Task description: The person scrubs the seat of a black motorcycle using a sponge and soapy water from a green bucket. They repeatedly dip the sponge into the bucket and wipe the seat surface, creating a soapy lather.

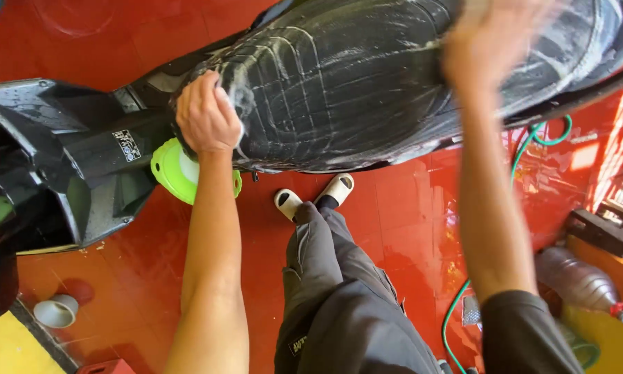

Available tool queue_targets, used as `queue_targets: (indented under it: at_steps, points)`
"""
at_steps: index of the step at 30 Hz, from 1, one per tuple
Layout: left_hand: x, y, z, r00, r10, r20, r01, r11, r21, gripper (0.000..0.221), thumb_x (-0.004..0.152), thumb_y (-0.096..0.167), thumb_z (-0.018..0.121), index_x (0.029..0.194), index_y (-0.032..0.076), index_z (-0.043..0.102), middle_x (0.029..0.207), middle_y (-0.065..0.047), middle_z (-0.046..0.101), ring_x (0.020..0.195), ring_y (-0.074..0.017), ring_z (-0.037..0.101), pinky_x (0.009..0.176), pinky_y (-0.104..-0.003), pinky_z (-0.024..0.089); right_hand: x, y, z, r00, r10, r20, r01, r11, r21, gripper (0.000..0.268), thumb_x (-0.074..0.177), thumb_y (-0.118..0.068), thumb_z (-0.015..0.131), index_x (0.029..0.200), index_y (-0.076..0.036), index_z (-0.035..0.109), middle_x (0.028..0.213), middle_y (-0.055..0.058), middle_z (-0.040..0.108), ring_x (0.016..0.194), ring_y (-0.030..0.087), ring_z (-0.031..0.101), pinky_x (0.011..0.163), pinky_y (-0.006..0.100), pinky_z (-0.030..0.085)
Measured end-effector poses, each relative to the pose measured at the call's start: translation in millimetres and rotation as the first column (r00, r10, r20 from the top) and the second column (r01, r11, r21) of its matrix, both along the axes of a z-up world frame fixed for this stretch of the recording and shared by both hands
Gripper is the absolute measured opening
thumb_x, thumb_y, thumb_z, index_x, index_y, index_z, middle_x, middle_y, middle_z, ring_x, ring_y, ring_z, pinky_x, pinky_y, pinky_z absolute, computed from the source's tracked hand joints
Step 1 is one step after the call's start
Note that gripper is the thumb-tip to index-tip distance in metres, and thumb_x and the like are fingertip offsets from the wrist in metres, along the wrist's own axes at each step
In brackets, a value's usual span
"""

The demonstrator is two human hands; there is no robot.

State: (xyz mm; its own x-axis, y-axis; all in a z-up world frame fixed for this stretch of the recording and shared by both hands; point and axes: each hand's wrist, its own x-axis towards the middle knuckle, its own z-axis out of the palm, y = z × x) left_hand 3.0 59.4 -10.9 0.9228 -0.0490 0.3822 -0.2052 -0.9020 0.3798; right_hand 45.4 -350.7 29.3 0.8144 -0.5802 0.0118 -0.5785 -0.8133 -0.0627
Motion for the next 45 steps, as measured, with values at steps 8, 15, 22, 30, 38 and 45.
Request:
queue_targets:
  at_steps: [8, 15, 22, 30, 38, 45]
  points:
    - [5.2, 9.3, -16.5, 0.992, -0.059, 0.107, 0.045, 0.991, 0.124, 0.039, 0.108, 0.027, 0.033, 0.115, 0.009, 0.067, 0.106, -0.010, 0.069, 0.089, -0.0331, 0.066, 0.076, -0.042, 0.049, -120.1, 144.0, -25.6, 0.536, 0.790, 0.298, -0.843, 0.520, 0.136, 0.055, 0.097, -0.045, 0.064, 0.149, -0.028, 0.055, 0.163, 0.007, 0.040, 0.151, 0.030, 0.036, 0.126, 0.050, 0.024]
    - [5.3, 4.2, -5.7, 0.993, -0.064, 0.097, 0.056, 0.995, 0.080, 0.040, 0.106, 0.028, 0.032, 0.111, 0.008, 0.066, 0.099, -0.009, 0.068, 0.082, -0.0330, 0.063, 0.071, -0.041, 0.047, -71.6, -99.8, 0.1, 0.697, 0.647, 0.310, -0.646, 0.754, -0.122, 0.044, 0.104, -0.016, 0.084, 0.140, 0.006, 0.073, 0.150, 0.036, 0.053, 0.138, 0.057, 0.040, 0.116, 0.058, 0.013]
    - [9.1, 1.8, -10.9, 0.992, -0.021, 0.127, 0.010, 0.996, 0.088, 0.039, 0.106, 0.031, 0.032, 0.108, 0.011, 0.066, 0.098, -0.007, 0.066, 0.081, -0.0300, 0.062, 0.072, -0.040, 0.046, -21.6, -134.4, -22.1, 0.972, 0.205, 0.115, -0.186, 0.970, -0.155, 0.052, 0.118, -0.038, 0.062, 0.156, -0.007, 0.046, 0.152, 0.026, 0.036, 0.140, 0.047, 0.041, 0.113, 0.058, 0.032]
    - [7.4, 10.1, -25.5, 0.992, -0.047, 0.118, 0.035, 0.994, 0.103, 0.040, 0.105, 0.033, 0.030, 0.109, 0.013, 0.064, 0.099, -0.004, 0.064, 0.082, -0.0286, 0.062, 0.071, -0.040, 0.046, -33.0, 151.6, -2.8, 0.790, 0.561, 0.247, -0.525, 0.827, -0.201, 0.045, 0.103, -0.022, 0.064, 0.142, 0.000, 0.066, 0.149, 0.040, 0.042, 0.144, 0.054, 0.022, 0.113, 0.075, 0.002]
    - [6.9, 4.3, -7.8, 0.993, -0.108, 0.052, 0.103, 0.990, 0.098, 0.042, 0.106, 0.030, 0.030, 0.112, 0.008, 0.064, 0.097, -0.009, 0.062, 0.080, -0.0349, 0.061, 0.074, -0.042, 0.048, -172.3, 132.0, -71.1, 0.663, 0.576, 0.478, -0.660, 0.751, 0.011, 0.045, 0.097, -0.033, 0.064, 0.142, -0.029, 0.064, 0.151, 0.012, 0.056, 0.132, 0.037, 0.058, 0.108, 0.050, 0.040]
    - [-2.7, -11.6, 15.5, 0.994, -0.079, -0.078, 0.088, 0.988, 0.125, 0.038, 0.103, 0.024, 0.036, 0.114, 0.000, 0.063, 0.105, -0.019, 0.068, 0.088, -0.0409, 0.059, 0.083, -0.048, 0.044, -149.2, -3.7, -76.7, 0.701, -0.196, 0.686, -0.054, 0.944, 0.325, 0.051, 0.123, -0.023, 0.048, 0.168, -0.027, 0.025, 0.178, -0.004, 0.013, 0.172, 0.023, 0.018, 0.148, 0.044, 0.022]
